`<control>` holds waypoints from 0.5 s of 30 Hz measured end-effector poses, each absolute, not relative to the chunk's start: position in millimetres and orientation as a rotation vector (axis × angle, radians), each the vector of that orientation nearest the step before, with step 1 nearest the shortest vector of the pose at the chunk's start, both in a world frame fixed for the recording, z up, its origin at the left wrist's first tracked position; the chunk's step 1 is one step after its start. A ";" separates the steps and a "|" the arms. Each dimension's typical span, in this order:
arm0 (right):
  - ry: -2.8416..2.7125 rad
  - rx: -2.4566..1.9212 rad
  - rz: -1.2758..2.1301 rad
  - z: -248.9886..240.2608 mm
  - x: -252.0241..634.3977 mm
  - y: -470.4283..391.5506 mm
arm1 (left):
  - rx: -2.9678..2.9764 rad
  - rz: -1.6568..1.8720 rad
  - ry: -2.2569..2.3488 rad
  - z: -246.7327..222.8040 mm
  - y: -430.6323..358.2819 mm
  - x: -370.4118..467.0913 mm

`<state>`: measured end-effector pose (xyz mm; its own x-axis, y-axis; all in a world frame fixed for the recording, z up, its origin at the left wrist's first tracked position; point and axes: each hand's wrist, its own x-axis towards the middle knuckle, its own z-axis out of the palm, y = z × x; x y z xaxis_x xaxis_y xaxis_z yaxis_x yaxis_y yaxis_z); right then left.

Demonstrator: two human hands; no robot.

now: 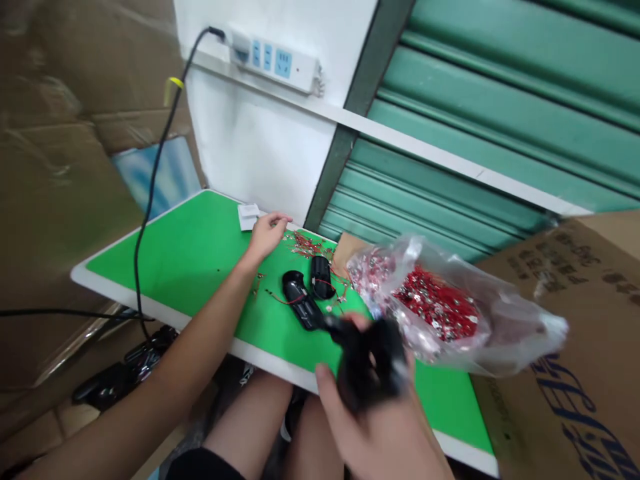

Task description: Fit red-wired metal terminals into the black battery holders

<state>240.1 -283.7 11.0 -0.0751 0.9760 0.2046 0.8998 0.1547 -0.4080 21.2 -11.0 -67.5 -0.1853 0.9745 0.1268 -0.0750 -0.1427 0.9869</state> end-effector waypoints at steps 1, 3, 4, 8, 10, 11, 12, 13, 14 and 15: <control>-2.153 -1.681 0.158 16.8 220.9 -246.8 | 1.076 1.524 1.213 -66.1 -8.7 16.1; -2.285 -1.758 0.103 22.7 180.2 -175.7 | 0.918 1.611 1.216 -63.2 -4.1 3.9; -2.352 -1.819 0.100 22.2 160.8 -144.7 | 0.840 1.658 1.213 -61.9 -2.2 -2.8; -2.567 -1.881 0.150 0.8 105.0 -67.4 | 0.571 1.836 1.205 -59.6 2.1 -27.0; -2.627 -1.849 0.163 -13.8 91.1 -54.5 | 0.490 1.885 1.211 -59.9 3.1 -34.8; -2.653 -1.836 0.162 -19.9 86.5 -52.2 | 0.468 1.897 1.215 -60.0 3.5 -37.5; -2.674 -1.826 0.157 -24.8 83.1 -51.6 | 0.458 1.903 1.221 -60.1 3.8 -39.5; -2.691 -1.819 0.149 -28.3 80.4 -52.0 | 0.458 1.906 1.230 -60.0 3.9 -40.9; -2.704 -1.815 0.141 -30.6 78.4 -52.8 | 0.467 1.905 1.243 -59.7 3.8 -41.9; -2.712 -1.812 0.133 -31.8 76.8 -53.6 | 0.484 1.903 1.261 -59.2 3.4 -42.6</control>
